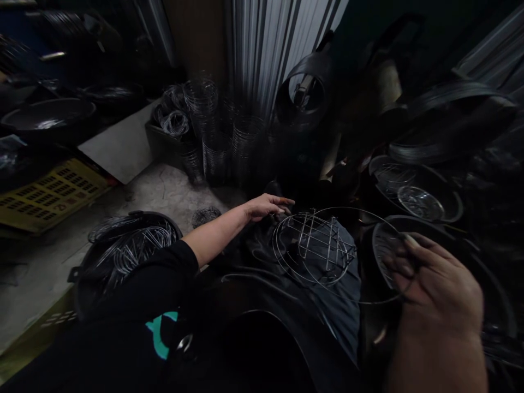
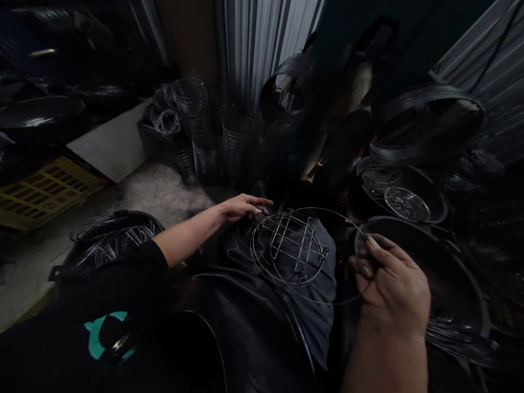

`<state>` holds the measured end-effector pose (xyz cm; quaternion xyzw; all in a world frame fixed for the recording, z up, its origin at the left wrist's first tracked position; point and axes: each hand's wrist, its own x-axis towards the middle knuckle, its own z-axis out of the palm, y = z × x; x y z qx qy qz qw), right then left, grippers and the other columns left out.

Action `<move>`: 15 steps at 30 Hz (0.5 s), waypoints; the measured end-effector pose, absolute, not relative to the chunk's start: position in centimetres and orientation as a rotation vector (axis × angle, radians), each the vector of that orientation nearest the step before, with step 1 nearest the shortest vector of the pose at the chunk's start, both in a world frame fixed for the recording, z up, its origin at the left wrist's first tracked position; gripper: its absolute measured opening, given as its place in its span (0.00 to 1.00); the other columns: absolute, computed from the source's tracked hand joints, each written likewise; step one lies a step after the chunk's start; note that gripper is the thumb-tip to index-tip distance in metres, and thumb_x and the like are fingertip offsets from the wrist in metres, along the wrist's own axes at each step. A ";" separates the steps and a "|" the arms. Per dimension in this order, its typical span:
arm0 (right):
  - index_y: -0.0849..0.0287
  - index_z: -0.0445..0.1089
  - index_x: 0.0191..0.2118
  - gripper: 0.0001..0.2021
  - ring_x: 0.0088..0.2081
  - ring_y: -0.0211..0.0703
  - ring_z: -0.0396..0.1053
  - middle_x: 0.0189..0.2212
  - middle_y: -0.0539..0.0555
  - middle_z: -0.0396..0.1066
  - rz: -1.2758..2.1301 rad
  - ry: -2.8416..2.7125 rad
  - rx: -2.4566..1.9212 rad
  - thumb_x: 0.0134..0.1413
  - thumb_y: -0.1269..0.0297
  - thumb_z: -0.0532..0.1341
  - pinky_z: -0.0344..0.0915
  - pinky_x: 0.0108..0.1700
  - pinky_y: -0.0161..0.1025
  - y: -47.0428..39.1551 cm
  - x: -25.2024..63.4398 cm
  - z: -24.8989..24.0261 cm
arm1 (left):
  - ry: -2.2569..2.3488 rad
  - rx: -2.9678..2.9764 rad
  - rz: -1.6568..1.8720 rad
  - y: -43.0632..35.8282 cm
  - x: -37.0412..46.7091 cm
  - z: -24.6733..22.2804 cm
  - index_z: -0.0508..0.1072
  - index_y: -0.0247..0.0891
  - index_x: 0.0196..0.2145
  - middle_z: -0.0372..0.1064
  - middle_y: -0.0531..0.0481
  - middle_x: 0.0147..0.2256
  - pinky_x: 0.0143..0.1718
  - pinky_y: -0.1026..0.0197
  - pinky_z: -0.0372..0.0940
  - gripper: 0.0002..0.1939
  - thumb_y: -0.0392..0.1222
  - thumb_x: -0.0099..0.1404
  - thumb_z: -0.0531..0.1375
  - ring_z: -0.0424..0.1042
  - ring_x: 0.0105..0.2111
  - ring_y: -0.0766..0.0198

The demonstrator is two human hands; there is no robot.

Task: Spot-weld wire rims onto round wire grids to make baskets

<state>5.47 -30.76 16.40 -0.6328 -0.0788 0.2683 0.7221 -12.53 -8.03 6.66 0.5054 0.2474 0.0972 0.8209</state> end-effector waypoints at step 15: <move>0.62 0.73 0.33 0.15 0.24 0.39 0.63 0.22 0.52 0.67 0.375 -0.433 -2.002 0.35 0.63 0.62 0.57 0.24 0.35 -27.4 7.2 11.0 | 0.614 1.083 0.231 -7.9 -8.9 6.8 0.73 0.31 0.47 0.73 0.48 0.29 0.24 0.69 0.62 0.22 0.24 0.52 0.62 0.68 0.22 0.74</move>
